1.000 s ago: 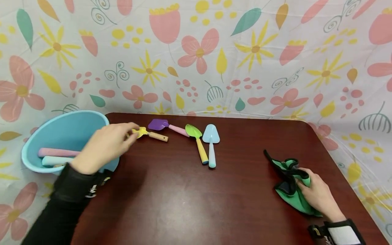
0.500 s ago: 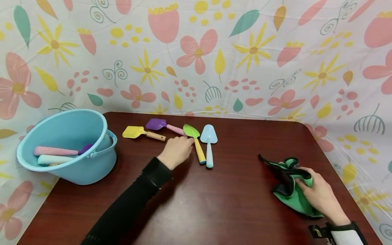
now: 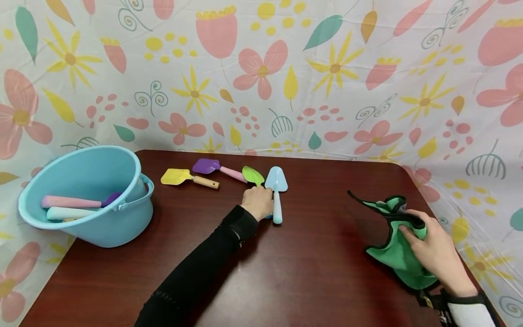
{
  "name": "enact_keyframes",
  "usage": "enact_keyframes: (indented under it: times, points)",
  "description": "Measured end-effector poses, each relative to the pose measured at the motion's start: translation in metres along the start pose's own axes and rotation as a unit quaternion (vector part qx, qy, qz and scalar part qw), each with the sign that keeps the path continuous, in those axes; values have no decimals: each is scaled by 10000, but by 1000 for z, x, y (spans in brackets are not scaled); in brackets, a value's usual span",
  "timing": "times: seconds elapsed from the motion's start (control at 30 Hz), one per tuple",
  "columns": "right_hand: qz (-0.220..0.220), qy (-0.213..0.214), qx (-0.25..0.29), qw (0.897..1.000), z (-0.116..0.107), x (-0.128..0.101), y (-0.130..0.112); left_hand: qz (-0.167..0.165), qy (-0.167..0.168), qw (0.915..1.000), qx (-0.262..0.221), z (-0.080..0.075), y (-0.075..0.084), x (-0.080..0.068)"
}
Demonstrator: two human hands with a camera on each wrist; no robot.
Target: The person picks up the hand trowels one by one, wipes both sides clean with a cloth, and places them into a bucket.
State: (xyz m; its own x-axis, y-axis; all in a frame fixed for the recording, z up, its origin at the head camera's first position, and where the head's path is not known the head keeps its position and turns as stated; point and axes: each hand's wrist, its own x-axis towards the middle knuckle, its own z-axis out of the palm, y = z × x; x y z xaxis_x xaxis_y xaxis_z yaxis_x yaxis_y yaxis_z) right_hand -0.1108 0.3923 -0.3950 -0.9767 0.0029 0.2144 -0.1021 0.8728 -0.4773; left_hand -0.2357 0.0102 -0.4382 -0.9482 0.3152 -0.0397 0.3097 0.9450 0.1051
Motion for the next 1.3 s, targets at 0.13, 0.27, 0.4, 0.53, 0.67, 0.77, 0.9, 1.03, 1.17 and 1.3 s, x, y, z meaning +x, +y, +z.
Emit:
enact_keyframes:
  times: [0.13, 0.27, 0.4, 0.53, 0.67, 0.77, 0.9, 1.03, 1.17, 1.3]
  points:
    - [-106, 244, 197, 9995, -7, 4, -9, -250, -290, 9984, -406, 6, -4, 2]
    - [-185, 528, 351, 9978, -10, 8, -21, -240, -206, 9943, -1014, 8, -13, 1]
    - [-317, 645, 468, 9963, -6, 16, -40, -319, -19, 9845, -1726, 9, -26, -5]
    - [-592, 733, 567, 9939, 1, 26, -61, -516, 172, 9736, -2219, 4, -36, -12]
    - [-802, 767, 691, 9914, 5, 35, -81, -638, 234, 9633, -2598, -10, -43, -18]
    - [-971, 798, 810, 9888, 8, 41, -95, -703, 114, 9548, -2887, -19, -51, -23]
    - [-1110, 837, 989, 9853, 12, 49, -115, -619, 207, 9419, -3295, -23, -62, -30]
    - [-1196, 880, 1181, 9818, 14, 54, -135, -652, 565, 9250, -3701, -23, -70, -36]
    - [-1328, 997, 1359, 9767, 16, 60, -151, -778, 948, 9050, -4074, -25, -73, -40]
    - [-1450, 1086, 1462, 9725, 20, 64, -166, -768, 1331, 8821, -4453, -30, -73, -42]
